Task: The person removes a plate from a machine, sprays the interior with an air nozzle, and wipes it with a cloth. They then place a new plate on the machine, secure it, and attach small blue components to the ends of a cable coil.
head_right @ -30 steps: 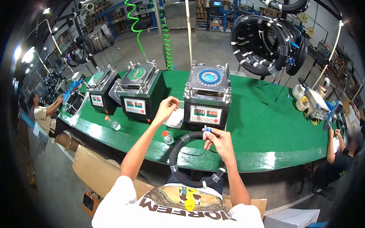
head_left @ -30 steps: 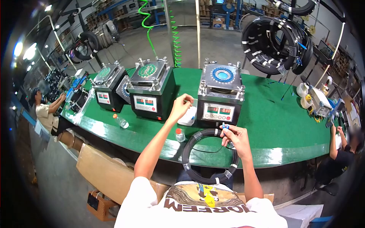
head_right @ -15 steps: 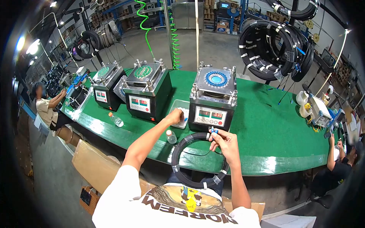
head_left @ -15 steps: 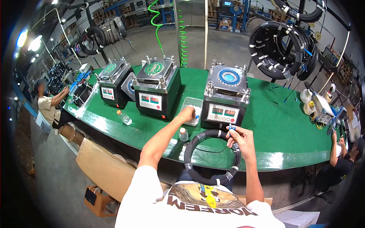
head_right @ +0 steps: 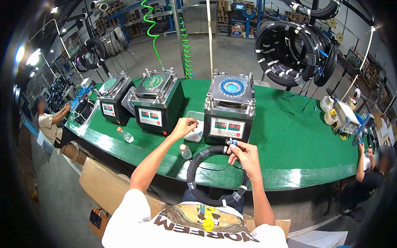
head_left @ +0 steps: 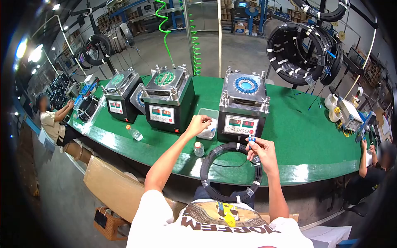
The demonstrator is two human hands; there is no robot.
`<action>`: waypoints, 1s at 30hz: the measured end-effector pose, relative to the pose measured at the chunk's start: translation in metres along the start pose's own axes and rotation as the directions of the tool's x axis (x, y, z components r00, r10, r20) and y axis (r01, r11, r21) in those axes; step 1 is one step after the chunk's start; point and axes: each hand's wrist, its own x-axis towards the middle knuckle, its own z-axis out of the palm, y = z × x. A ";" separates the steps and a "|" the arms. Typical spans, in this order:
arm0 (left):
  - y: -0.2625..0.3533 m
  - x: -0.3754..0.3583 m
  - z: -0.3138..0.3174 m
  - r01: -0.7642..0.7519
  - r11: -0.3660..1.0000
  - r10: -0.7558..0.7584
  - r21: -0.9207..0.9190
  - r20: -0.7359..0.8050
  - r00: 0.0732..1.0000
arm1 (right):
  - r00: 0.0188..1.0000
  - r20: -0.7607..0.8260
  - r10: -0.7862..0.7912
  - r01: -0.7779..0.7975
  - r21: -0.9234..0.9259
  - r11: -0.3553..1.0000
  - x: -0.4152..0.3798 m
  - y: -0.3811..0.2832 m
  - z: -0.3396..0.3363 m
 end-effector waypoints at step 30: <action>0.204 -0.053 0.044 -0.048 0.926 0.205 -0.375 0.389 0.898 | 0.999 0.028 0.037 -0.035 -0.096 0.995 -0.005 -0.005 0.001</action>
